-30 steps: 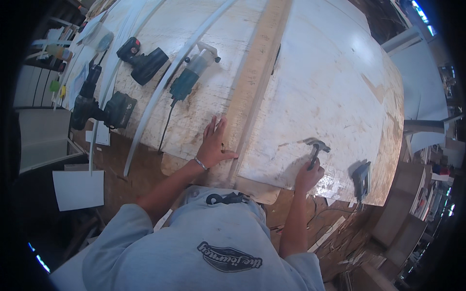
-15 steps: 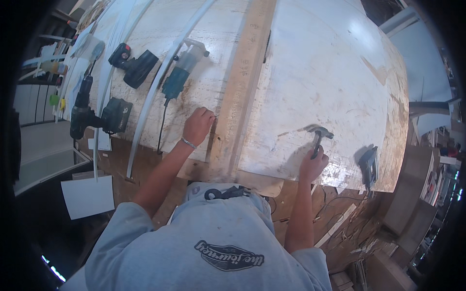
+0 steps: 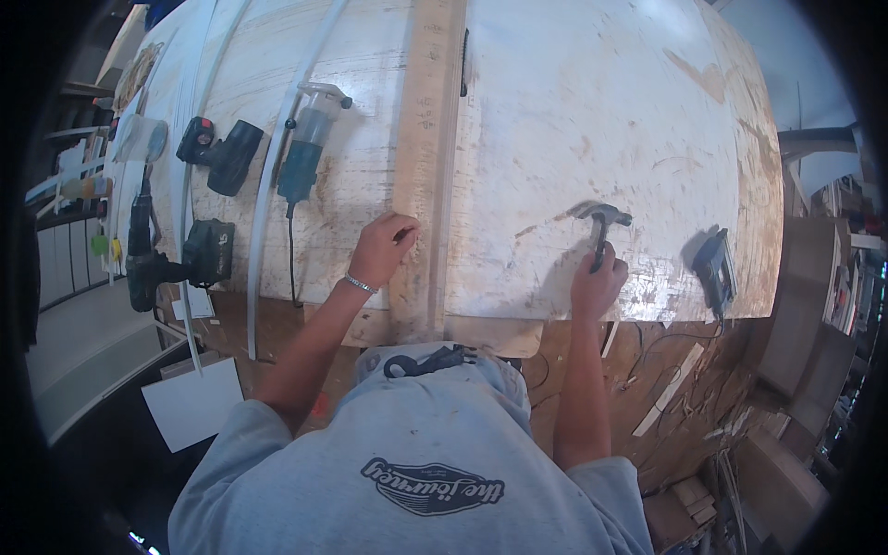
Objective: The person wipes a wooden board with a cloth, picks up a plastic bottle, and then moves to a workbench to hammer a nail into a wooden strip, measures a piece of wood with a tape measure, and aligns a white trim piece against a wooden frame.
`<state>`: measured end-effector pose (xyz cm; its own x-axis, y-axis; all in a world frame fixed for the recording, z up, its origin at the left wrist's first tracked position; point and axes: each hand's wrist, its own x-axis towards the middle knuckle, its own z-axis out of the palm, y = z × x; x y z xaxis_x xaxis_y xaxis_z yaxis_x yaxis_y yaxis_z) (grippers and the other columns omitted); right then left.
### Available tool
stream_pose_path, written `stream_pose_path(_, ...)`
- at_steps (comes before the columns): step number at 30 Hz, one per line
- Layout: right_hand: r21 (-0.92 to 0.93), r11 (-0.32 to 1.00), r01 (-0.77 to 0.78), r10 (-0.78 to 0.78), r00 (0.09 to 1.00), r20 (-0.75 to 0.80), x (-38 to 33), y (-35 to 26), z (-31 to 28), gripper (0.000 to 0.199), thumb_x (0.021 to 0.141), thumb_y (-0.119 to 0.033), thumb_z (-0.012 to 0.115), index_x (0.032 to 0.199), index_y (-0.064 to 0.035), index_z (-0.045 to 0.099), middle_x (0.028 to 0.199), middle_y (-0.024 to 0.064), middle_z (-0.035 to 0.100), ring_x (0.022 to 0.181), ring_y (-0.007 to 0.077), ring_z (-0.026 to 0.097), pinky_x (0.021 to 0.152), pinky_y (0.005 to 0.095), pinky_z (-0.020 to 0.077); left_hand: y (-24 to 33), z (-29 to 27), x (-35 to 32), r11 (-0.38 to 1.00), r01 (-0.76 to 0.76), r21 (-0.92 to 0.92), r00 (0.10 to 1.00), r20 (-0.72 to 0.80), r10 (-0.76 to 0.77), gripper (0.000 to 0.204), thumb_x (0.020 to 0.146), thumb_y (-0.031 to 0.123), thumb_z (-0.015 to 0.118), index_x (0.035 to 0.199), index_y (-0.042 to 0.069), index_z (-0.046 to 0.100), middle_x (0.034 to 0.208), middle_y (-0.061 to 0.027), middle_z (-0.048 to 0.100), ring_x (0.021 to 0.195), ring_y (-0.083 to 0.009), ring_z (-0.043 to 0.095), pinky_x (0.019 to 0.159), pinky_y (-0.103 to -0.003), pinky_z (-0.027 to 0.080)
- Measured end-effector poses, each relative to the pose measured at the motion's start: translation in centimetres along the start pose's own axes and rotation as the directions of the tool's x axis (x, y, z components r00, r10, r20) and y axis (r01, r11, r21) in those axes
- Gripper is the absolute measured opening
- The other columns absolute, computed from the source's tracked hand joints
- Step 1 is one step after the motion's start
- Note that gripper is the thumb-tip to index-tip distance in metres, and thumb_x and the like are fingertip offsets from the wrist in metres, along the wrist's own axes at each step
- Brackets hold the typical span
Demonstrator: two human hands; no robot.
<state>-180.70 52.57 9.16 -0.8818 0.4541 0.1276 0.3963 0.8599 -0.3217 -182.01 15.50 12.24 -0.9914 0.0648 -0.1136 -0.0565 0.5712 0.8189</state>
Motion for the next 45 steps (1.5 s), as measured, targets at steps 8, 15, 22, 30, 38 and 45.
stream_pose_path(8, -0.013, 0.999, -0.037, 0.037, 0.999, 0.005, 0.2, -0.1, -0.2, 0.038, 0.09, -0.022, 0.063, 0.124, -0.006, 0.062, 0.101, 0.0166, 0.055, 0.099, 0.0335, 0.056, 0.082, 0.045, 0.0493, 1.0, 1.2, 1.9, 0.961, -0.091, 0.261, 0.995, 0.073, 0.074, 0.008, 0.085, 0.006, 0.066, 0.09, 0.001, 0.067, 0.089, -0.011, 0.06, 0.081, -0.0281, 0.064, 0.072, -0.038, 0.053)
stream_pose_path(15, -0.014, 1.0, -0.016, 0.016, 1.0, -0.007, 0.3, 0.7, 0.1, 0.037, 0.091, -0.023, 0.064, 0.125, -0.0075, 0.062, 0.102, 0.017, 0.054, 0.096, 0.0343, 0.056, 0.081, 0.0448, 0.0491, 3.7, 3.3, 4.6, 0.773, -0.201, 0.602, 0.957, 0.288, 0.025, 0.009, 0.086, 0.003, 0.057, 0.081, -0.002, 0.063, 0.093, -0.0235, 0.062, 0.085, -0.0369, 0.068, 0.072, -0.043, 0.058)
stream_pose_path(22, 0.075, 0.997, 0.034, -0.035, 0.999, 0.004, 0.5, 2.0, 1.1, 0.033, 0.092, -0.019, 0.065, 0.121, -0.0047, 0.063, 0.093, 0.0149, 0.054, 0.087, 0.0309, 0.055, 0.077, 0.0447, 0.0465, 4.4, 2.6, 4.4, 0.872, -0.018, 0.489, 0.967, 0.231, -0.11, 0.026, 0.088, 0.004, 0.056, 0.113, -0.003, 0.053, 0.099, -0.028, 0.062, 0.09, -0.0423, 0.066, 0.075, -0.046, 0.056)
stream_pose_path(30, 0.597, 0.775, -0.206, -0.102, 0.892, 0.44, -1.9, -8.4, -3.2, 0.031, 0.096, -0.011, 0.06, 0.125, 0.0003, 0.059, 0.097, 0.0079, 0.059, 0.071, 0.0142, 0.059, 0.047, 0.028, 0.0489, 0.3, -4.4, -0.7, 0.982, 0.18, 0.054, 0.954, -0.253, -0.16, 0.029, 0.086, 0.018, 0.071, 0.107, 0.002, 0.059, 0.088, -0.0165, 0.066, 0.084, -0.0344, 0.067, 0.076, -0.042, 0.054)
stream_pose_path(38, 0.608, 0.729, 0.315, -0.674, 0.485, 0.557, -9.2, -28.3, -2.4, 0.041, 0.086, -0.007, 0.067, 0.125, -0.0022, 0.056, 0.092, 0.016, 0.058, 0.085, 0.032, 0.06, 0.077, 0.0418, 0.0493, -8.6, -18.7, -4.0, 0.888, 0.445, -0.121, 0.644, -0.645, -0.411, 0.029, 0.098, 0.027, 0.056, 0.085, 0.002, 0.062, 0.071, -0.0132, 0.065, 0.066, -0.0268, 0.066, 0.064, -0.039, 0.05)
stream_pose_path(45, 0.576, 0.637, 0.512, -0.77, 0.411, 0.487, -16.6, -32.5, 3.8, 0.049, 0.084, -0.004, 0.061, 0.132, -0.0018, 0.05, 0.117, 0.0259, 0.05, 0.111, 0.042, 0.053, 0.095, 0.0463, 0.0442, -12.3, -20.2, -14.4, 0.859, 0.281, -0.429, 0.456, -0.728, -0.512, 0.031, 0.106, 0.027, 0.04, 0.12, 0.01, 0.062, 0.078, -0.0101, 0.068, 0.07, -0.0202, 0.066, 0.068, -0.036, 0.051)
